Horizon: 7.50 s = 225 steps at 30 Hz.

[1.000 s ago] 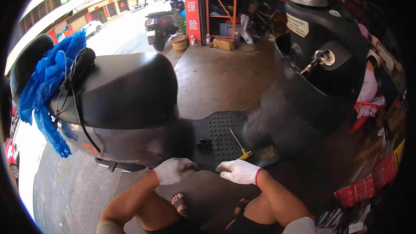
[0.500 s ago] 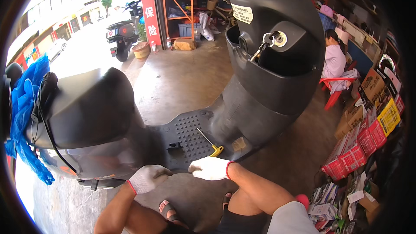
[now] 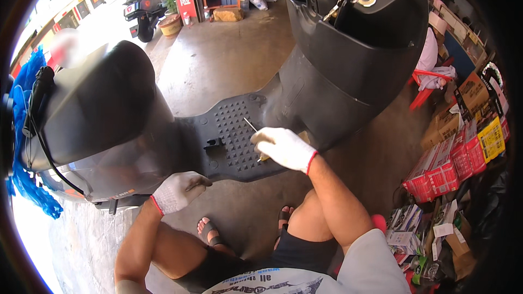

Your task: The person puts on gloves and uses a screwdriver to remove screws from the front panel of a scooter. They place a blue plastic bag on the seat, then continue unscrewing and removing the front cover to access the internal components.

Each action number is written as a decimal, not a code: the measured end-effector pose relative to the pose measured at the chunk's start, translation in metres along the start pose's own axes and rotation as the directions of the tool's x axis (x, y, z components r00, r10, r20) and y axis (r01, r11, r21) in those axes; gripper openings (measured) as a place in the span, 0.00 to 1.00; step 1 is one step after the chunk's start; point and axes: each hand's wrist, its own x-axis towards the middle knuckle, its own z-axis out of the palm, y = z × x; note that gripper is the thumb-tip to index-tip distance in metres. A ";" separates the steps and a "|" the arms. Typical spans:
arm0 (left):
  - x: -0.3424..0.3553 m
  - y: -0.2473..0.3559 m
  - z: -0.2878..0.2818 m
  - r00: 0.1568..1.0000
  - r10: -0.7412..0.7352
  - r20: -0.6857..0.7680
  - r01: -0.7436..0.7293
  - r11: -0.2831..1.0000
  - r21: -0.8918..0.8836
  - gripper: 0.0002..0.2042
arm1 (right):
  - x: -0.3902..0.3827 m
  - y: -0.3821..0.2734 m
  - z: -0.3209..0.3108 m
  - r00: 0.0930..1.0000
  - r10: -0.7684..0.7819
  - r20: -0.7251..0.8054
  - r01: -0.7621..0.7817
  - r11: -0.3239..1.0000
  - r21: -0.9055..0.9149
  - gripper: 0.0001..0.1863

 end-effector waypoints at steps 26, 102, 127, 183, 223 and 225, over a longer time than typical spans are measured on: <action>0.001 0.001 0.017 0.997 -0.071 0.002 0.071 0.997 -0.005 0.12 | -0.118 0.081 -0.072 0.802 0.071 -0.593 0.187 0.913 0.362 0.12; -0.856 0.242 0.375 -0.970 0.231 0.074 -0.195 -0.565 -0.802 0.26 | 0.118 0.050 0.293 0.411 0.265 0.872 0.325 0.851 -0.412 0.15; -0.623 0.144 0.376 -0.956 -0.291 0.045 -0.294 0.925 -0.240 0.17 | 0.146 0.042 0.321 0.400 0.187 0.897 0.362 0.867 -0.342 0.14; -0.954 0.219 0.420 -0.927 -0.351 0.129 0.244 -0.831 -0.500 0.24 | 0.117 0.042 0.288 0.535 0.275 0.799 0.343 0.794 -0.502 0.14; -0.205 0.085 0.087 0.568 -0.182 -0.802 -0.054 0.965 -0.257 0.11 | 0.015 -0.125 0.106 0.623 -0.582 0.523 -0.044 0.642 0.766 0.22; -0.154 0.077 0.057 0.674 -0.058 -0.737 -0.112 0.977 -0.180 0.17 | -0.005 -0.127 0.058 0.755 -0.553 0.353 0.046 0.581 0.813 0.16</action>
